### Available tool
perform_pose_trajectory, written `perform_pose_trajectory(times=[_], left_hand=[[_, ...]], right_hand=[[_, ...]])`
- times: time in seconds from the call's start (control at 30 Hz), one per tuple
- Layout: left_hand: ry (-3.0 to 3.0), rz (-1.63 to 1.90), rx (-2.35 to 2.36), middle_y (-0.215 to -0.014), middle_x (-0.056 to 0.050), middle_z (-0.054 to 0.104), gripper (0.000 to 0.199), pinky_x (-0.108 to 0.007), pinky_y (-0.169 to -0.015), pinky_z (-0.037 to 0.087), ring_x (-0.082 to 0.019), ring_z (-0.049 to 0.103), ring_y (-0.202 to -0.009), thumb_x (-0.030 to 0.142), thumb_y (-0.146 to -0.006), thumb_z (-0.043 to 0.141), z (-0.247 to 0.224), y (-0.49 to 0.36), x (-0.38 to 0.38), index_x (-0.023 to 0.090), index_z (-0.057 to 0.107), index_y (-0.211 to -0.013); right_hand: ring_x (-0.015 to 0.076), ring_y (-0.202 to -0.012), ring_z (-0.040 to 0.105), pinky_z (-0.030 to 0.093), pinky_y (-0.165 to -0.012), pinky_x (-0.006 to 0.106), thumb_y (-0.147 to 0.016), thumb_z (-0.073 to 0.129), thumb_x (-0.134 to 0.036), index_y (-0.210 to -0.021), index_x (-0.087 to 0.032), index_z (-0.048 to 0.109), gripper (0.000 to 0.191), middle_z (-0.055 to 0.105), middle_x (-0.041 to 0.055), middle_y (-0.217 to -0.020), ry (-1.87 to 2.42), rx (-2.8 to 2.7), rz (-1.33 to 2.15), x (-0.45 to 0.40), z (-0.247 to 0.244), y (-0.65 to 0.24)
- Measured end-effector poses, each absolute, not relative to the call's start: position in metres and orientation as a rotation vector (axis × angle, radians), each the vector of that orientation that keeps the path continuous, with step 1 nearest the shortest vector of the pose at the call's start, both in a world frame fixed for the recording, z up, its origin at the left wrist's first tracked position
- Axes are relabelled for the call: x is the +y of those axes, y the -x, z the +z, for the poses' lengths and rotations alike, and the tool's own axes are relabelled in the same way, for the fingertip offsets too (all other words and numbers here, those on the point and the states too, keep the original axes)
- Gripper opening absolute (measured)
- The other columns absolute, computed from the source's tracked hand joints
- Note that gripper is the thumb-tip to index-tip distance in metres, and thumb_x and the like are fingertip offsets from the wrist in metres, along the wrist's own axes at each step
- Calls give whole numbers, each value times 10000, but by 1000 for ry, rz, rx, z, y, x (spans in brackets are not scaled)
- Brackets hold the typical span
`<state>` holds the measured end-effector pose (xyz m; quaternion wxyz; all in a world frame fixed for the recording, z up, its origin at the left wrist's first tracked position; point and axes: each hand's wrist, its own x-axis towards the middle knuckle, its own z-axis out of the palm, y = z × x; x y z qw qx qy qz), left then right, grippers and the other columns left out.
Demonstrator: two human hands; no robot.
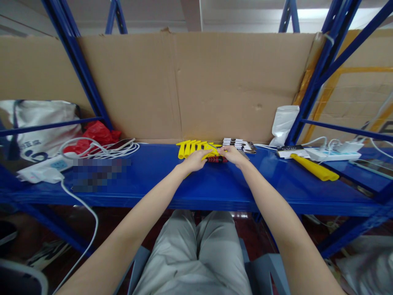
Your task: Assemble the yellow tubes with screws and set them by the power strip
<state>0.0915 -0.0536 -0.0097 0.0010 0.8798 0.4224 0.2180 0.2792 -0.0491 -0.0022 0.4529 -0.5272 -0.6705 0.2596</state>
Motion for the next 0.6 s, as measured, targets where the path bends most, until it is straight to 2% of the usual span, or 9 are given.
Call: perform_pose_trajectory(times=[0.1, 0.2, 0.43, 0.6], left_hand=[[-2790, 519, 1346, -1398, -96, 459, 673, -338, -996, 401, -218, 465, -1247, 107, -813, 527, -9, -91, -57, 230, 302, -1436], [-2804, 451, 1372, -1397, -112, 447, 710, -328, -960, 416, -226, 475, -1233, 102, -826, 503, -9, -91, -61, 246, 223, -1463], [-2862, 491, 1423, -1256, -98, 542, 672, -329, -870, 444, -224, 551, -1109, 80, -851, 408, -9, -92, -61, 310, 230, -1457], [-2887, 539, 1369, -1158, -85, 591, 679, -318, -859, 442, -211, 569, -1042, 61, -836, 408, -12, -90, -56, 302, 257, -1453]], right_hand=[[189, -918, 605, 420, -885, 321, -742, 588, -259, -656, -156, 651, 148, 704, 46, -864, 1317, -1630, 634, -49, -1, -280], [195, -952, 600, 395, -923, 337, -743, 587, -268, -659, -155, 646, 153, 703, 58, -904, 1324, -1613, 646, -50, 0, -281], [197, -953, 592, 379, -938, 350, -733, 599, -301, -638, -161, 640, 174, 695, 56, -850, 1281, -1619, 632, -50, 1, -281], [195, -920, 594, 393, -920, 351, -711, 628, -350, -660, -158, 647, 199, 691, 55, -860, 1245, -1647, 642, -48, -1, -283]])
